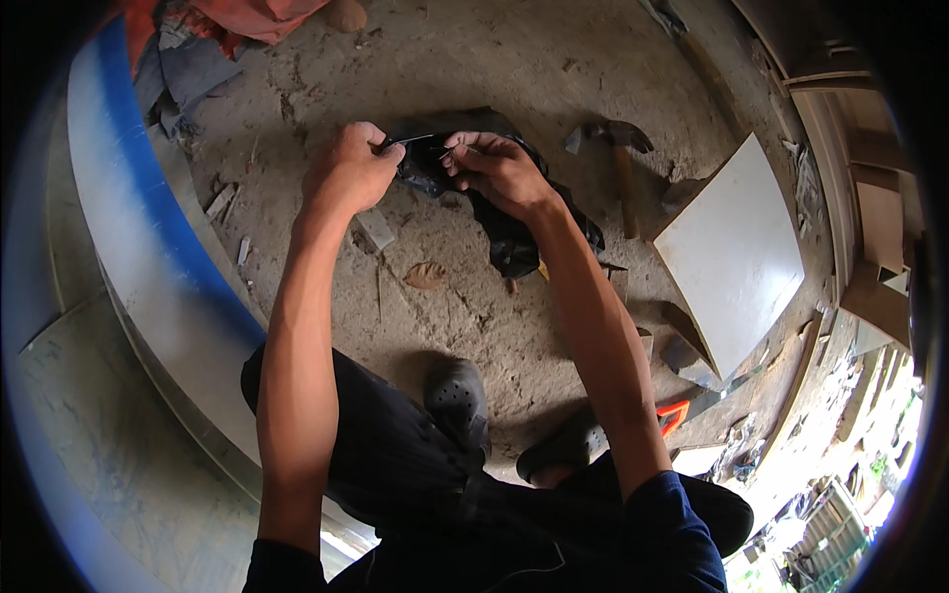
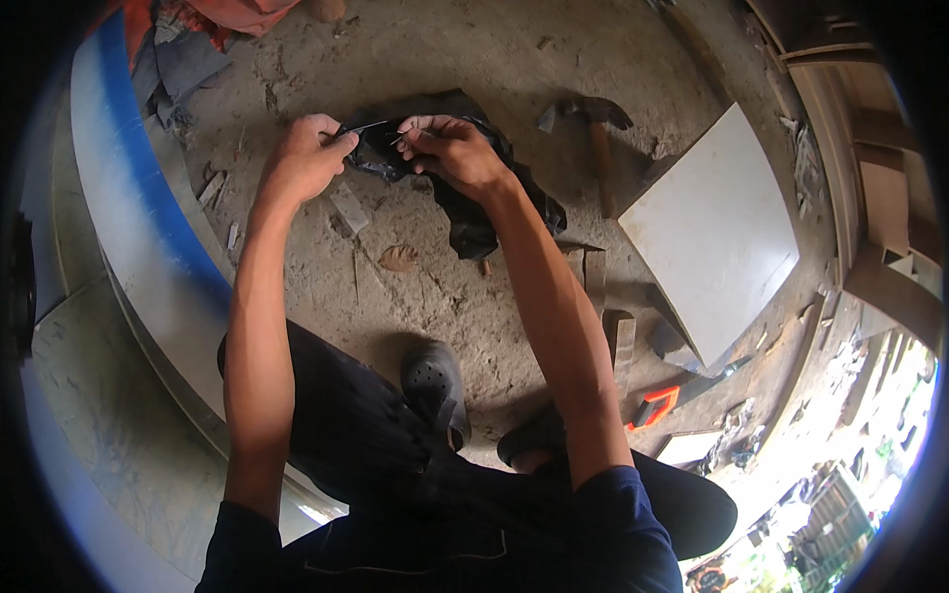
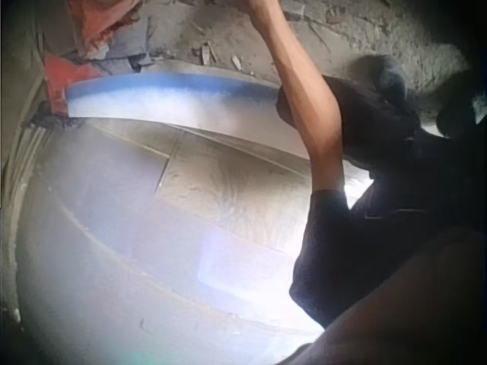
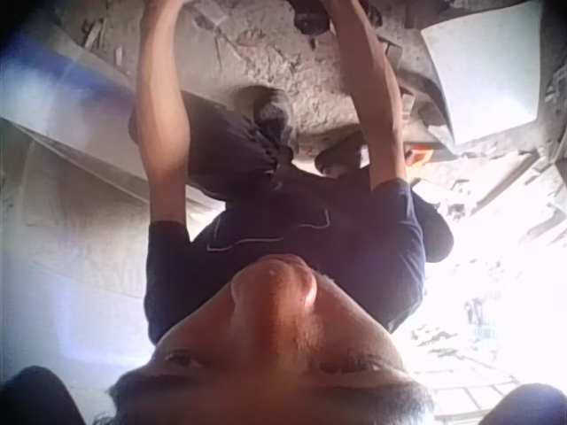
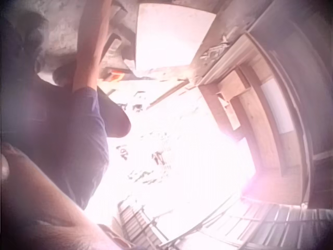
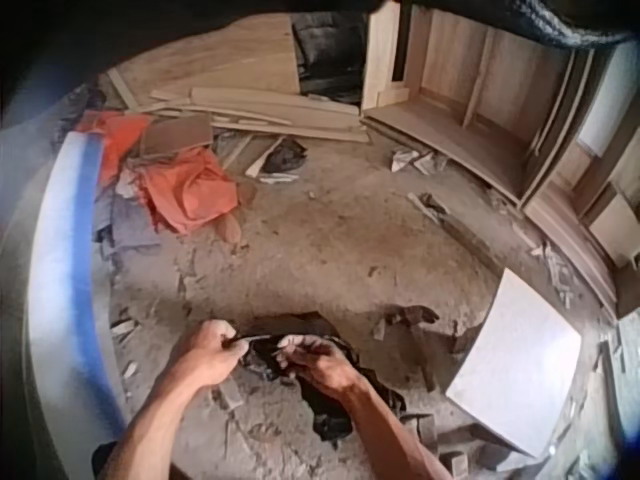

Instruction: The person sits on the floor and assembles a small wooden frame by cutting a wooden piece with a hand saw and then hammering nails into a white board to attach the pieces. The person uses a hammer and a hand saw to complete the assembly.

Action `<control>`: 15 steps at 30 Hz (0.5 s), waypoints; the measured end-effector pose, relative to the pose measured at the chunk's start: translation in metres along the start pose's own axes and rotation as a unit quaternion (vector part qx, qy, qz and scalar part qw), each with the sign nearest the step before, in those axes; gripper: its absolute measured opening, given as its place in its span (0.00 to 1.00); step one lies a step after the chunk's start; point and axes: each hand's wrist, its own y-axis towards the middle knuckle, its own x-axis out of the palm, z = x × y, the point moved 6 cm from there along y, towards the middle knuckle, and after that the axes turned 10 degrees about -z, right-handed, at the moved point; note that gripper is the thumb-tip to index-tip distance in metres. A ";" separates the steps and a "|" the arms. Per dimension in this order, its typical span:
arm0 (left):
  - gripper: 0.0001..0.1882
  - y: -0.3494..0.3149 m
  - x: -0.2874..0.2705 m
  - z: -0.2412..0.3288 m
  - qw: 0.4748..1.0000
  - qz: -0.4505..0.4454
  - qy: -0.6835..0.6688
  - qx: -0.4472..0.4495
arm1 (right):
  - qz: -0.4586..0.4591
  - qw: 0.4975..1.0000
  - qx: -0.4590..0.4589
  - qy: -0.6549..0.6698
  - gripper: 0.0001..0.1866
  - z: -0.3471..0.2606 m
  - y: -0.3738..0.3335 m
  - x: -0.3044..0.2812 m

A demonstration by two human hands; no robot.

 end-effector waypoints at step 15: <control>0.16 -0.014 -0.003 0.013 0.999 0.029 0.016 0.027 | 0.066 0.963 -0.022 -0.262 0.09 -0.015 0.008 0.004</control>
